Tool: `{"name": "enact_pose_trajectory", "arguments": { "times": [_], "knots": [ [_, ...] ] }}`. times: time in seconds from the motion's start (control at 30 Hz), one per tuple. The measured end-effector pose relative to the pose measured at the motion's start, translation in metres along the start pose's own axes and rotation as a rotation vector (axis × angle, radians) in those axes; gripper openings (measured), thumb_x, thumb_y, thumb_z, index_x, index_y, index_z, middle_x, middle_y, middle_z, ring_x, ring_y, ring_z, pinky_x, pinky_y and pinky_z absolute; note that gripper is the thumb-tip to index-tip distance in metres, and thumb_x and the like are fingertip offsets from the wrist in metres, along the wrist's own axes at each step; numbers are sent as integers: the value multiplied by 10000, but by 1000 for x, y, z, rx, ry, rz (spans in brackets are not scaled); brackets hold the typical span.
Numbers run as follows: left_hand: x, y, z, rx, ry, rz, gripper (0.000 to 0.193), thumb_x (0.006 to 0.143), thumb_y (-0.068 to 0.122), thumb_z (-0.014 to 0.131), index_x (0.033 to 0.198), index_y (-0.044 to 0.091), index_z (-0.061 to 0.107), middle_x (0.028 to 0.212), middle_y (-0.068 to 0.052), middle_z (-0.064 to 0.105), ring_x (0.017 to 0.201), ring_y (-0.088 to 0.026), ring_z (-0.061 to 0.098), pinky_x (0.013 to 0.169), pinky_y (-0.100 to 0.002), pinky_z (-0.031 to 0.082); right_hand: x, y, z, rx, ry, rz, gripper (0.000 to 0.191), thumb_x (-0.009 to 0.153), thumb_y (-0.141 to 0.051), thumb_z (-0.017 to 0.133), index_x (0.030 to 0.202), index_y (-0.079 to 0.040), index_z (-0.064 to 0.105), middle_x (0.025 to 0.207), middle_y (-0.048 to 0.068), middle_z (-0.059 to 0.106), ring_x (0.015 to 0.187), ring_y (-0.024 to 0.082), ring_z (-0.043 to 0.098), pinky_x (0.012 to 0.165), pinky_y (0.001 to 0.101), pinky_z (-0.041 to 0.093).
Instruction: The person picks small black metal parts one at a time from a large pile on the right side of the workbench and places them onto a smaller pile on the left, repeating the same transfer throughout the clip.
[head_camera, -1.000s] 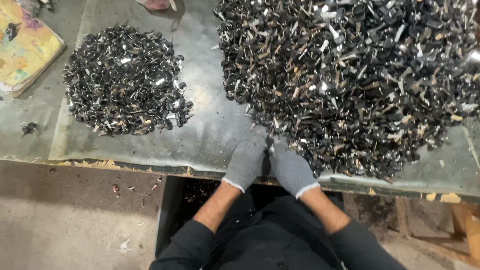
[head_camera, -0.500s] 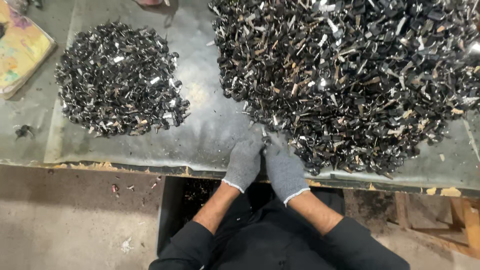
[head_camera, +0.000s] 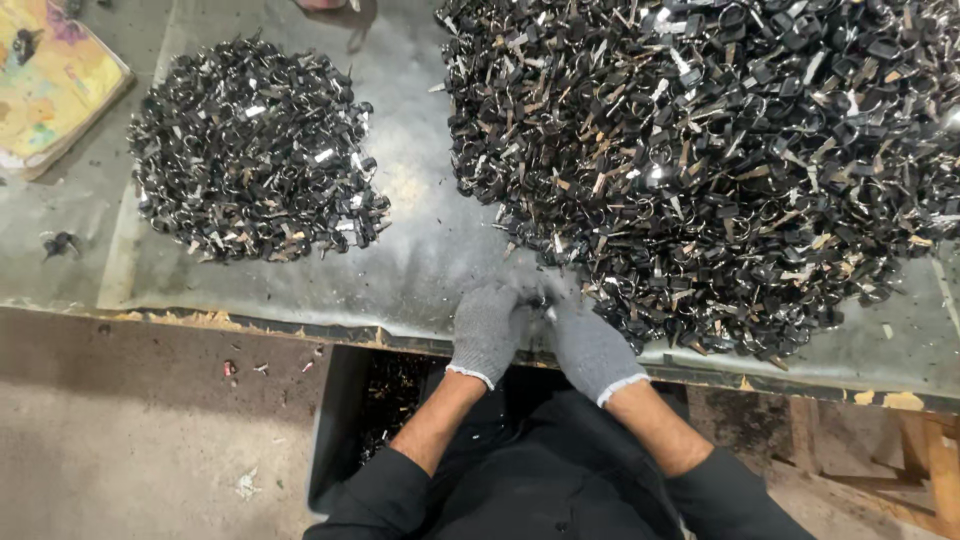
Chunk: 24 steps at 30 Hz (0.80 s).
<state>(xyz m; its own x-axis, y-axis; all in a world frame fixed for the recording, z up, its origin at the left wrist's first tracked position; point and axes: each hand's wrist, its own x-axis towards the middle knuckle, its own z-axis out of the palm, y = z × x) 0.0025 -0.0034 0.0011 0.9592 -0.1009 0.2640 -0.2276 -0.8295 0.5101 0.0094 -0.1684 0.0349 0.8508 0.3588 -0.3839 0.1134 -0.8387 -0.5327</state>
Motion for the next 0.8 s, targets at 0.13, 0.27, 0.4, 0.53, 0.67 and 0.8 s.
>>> {"name": "enact_pose_trajectory", "arguments": {
  "times": [0.13,0.27,0.4,0.53,0.67,0.8],
  "knots": [
    [0,-2,-4,-1,33,-12,159,724,132,751,866,79,705,927,-176,687,904,-410,662,813,-528,513,0,9,4,-163,164,-37,490,978,-278,588,1405,-102,423,1055,281,673,850,418,723,677,520,592],
    [0,-5,2,-155,-103,-72,286,800,26,645,1075,63,716,879,-153,683,892,-392,661,797,-522,503,3,10,24,-384,405,-238,208,965,-251,616,1025,-52,606,1076,269,672,829,367,741,618,440,610],
    [-2,-10,7,-155,-67,41,276,822,3,605,1053,88,728,850,-145,683,868,-375,661,780,-514,505,9,3,35,-434,411,-90,244,982,-279,612,976,-35,607,1045,274,682,759,365,737,599,459,595],
    [-3,-9,3,-181,-54,111,242,848,-8,598,1050,84,695,910,-142,698,902,-372,661,809,-503,515,25,11,16,-157,-30,-10,251,1008,-217,565,1140,-4,581,949,247,747,864,407,740,781,514,564],
    [-1,-2,-7,-235,-59,4,296,799,-5,617,1067,84,704,887,-156,693,873,-383,669,783,-512,526,28,19,6,70,-9,-123,310,981,-241,551,1143,22,573,993,300,710,879,455,714,730,541,567],
    [7,3,-16,-243,-44,52,265,825,35,663,1081,89,700,879,-162,683,868,-390,668,780,-519,523,18,12,22,-175,242,29,486,977,-219,542,1407,0,486,1368,332,546,873,486,704,702,552,585]
  ]
}}
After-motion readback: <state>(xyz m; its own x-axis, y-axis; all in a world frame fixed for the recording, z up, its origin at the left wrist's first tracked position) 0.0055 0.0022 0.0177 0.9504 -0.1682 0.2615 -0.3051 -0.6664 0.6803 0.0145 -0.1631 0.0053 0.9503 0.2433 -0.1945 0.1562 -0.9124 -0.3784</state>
